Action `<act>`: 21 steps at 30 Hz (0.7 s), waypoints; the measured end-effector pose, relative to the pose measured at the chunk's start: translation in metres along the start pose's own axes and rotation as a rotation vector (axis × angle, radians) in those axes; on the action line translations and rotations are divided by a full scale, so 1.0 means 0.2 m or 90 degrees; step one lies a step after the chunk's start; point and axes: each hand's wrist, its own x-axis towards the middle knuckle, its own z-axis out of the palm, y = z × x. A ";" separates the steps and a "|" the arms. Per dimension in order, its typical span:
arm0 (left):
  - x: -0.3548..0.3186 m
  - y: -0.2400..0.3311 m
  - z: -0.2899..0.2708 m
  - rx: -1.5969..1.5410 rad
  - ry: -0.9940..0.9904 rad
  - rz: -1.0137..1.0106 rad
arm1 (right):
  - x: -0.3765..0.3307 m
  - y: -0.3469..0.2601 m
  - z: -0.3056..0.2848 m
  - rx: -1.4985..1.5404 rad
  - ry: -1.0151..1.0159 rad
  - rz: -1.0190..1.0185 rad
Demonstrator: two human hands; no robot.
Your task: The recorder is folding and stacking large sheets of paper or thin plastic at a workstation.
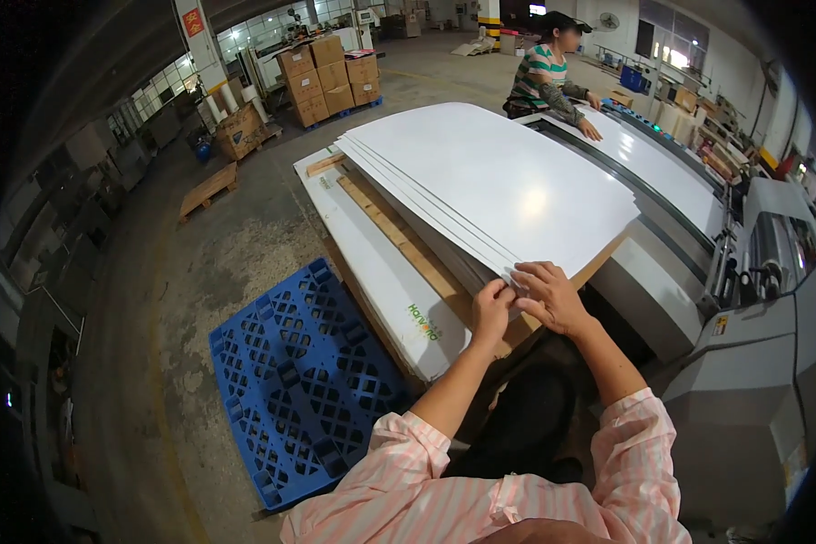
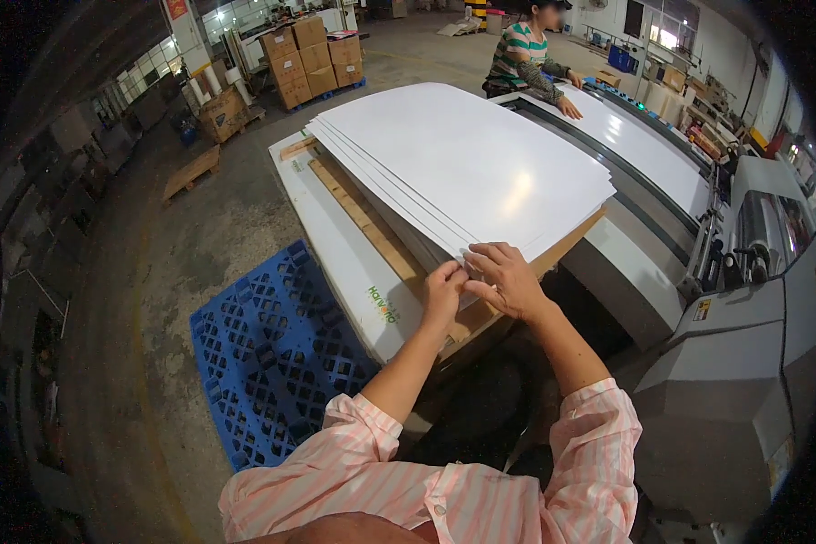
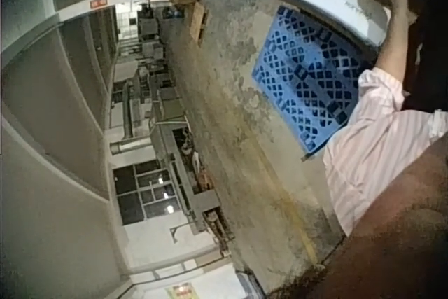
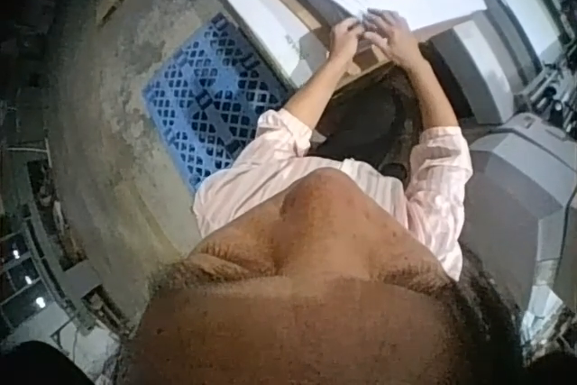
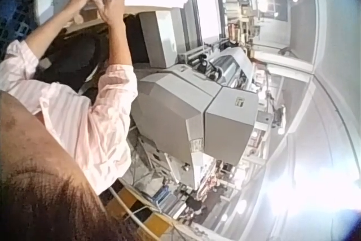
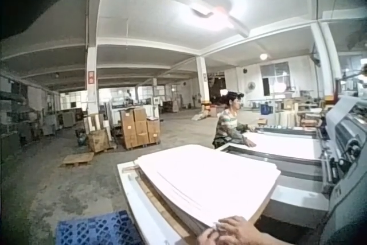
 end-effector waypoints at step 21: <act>0.01 0.04 -0.21 0.711 -0.098 0.469 | 0.01 0.17 0.08 0.134 0.126 0.116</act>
